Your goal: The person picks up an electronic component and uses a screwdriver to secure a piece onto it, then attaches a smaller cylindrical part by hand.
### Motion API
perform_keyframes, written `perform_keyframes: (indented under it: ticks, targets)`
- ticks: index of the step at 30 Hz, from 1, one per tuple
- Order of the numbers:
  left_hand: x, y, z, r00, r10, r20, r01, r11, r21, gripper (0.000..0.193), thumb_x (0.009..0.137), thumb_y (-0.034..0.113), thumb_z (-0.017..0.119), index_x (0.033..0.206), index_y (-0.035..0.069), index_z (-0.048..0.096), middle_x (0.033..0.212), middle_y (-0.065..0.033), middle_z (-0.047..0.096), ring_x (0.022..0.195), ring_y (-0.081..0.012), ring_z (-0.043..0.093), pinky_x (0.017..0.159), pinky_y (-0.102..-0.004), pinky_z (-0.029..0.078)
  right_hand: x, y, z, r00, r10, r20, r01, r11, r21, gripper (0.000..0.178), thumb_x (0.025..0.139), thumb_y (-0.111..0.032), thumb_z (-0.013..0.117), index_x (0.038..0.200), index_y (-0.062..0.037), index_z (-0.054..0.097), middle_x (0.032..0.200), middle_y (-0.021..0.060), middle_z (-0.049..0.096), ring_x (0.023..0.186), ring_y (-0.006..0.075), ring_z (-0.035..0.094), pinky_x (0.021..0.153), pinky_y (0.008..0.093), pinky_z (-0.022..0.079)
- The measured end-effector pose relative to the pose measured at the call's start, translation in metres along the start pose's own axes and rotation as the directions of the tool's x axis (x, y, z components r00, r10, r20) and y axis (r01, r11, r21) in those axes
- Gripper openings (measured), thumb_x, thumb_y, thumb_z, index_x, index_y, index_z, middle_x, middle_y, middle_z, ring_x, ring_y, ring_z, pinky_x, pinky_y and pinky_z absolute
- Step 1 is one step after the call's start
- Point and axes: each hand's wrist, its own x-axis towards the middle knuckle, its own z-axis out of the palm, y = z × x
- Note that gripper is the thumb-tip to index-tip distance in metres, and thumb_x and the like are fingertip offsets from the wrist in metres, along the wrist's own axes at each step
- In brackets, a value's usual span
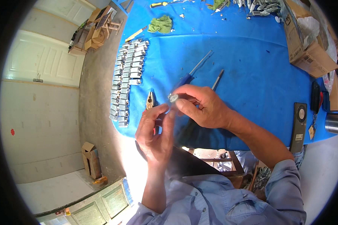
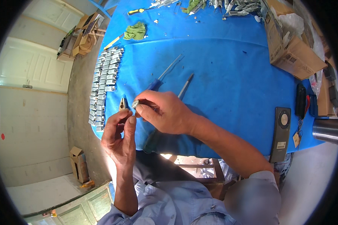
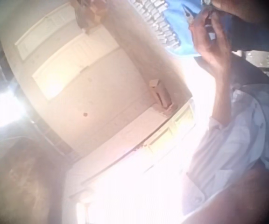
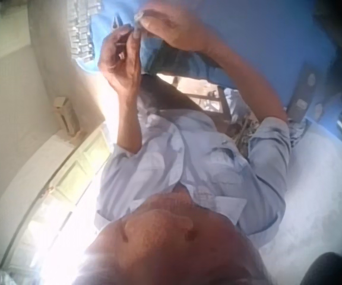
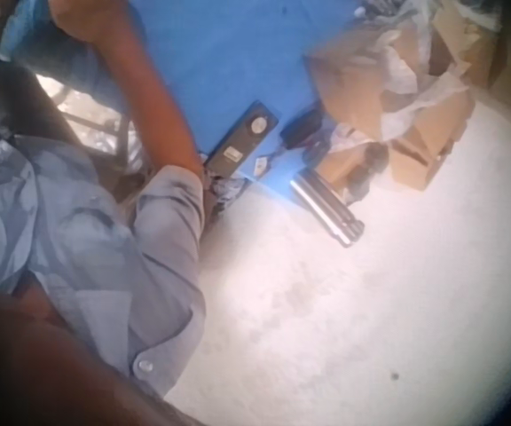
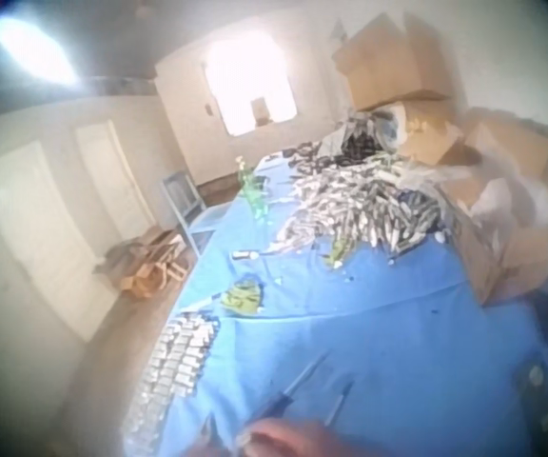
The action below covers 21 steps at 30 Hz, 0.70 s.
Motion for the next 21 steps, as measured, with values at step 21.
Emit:
perform_keyframes:
  ticks: [21]
  targets:
    - [0.01,0.002,-0.009,0.923,0.341,0.177,-0.383,0.786,0.485,0.008,0.094,-0.003,0.072,0.101,0.0,0.071,0.094,-0.0118,0.071,0.068,-0.0176,0.068,0.056,-0.0287,0.055,-0.001,0.005,0.009,0.952,-0.306,0.021,0.297,0.903,-0.311,0.018,0.09,-0.009,0.072,0.105,0.0004,0.068,0.091,0.0199,0.069,0.084,0.0418,0.068,0.071,0.0467,0.054]
